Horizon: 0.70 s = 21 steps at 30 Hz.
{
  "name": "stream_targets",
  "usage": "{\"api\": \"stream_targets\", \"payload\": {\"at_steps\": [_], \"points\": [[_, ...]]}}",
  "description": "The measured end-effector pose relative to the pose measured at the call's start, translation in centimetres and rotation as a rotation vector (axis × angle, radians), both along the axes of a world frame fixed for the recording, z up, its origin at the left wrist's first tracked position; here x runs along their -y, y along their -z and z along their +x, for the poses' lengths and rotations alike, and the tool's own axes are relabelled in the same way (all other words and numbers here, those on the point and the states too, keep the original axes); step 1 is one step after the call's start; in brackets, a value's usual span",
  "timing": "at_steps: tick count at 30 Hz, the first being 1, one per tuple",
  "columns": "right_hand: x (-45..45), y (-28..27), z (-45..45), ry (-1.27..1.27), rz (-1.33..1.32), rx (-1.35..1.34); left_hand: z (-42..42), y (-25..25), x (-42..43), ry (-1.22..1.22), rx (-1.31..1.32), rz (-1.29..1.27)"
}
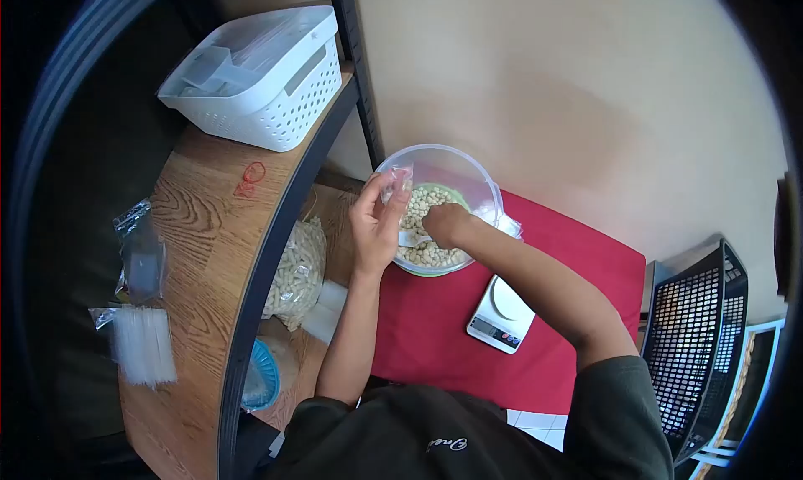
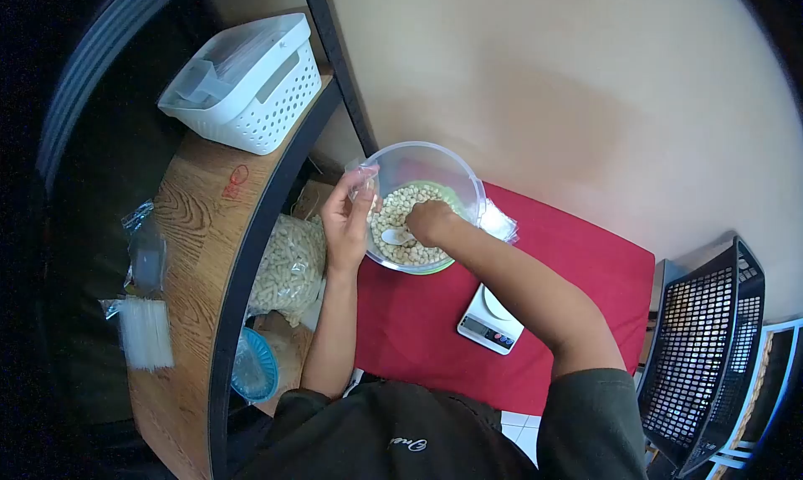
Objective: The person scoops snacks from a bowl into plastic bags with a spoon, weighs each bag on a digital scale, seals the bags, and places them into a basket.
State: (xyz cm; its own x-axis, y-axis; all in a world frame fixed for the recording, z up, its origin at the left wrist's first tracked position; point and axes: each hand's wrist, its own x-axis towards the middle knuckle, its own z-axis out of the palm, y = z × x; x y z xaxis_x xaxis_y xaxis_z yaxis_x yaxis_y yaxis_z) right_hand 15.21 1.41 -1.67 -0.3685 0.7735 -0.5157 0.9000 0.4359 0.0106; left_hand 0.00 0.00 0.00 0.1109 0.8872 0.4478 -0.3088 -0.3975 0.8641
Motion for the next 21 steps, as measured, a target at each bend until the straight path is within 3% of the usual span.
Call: {"api": "stream_targets", "payload": {"at_steps": [13,17,21], "points": [[-0.1,-1.8,1.6,0.042,0.049,-0.142,-1.6,-2.1,0.6,0.105,0.305,-0.235],[-0.4,-2.3,2.2,0.087,0.180,-0.173,-3.1,-2.0,0.4,0.110,0.071,-0.151],[0.3,-8.3,3.3,0.075,0.213,-0.249,-3.6,-1.9,0.0,0.049,-0.050,-0.117]]}}
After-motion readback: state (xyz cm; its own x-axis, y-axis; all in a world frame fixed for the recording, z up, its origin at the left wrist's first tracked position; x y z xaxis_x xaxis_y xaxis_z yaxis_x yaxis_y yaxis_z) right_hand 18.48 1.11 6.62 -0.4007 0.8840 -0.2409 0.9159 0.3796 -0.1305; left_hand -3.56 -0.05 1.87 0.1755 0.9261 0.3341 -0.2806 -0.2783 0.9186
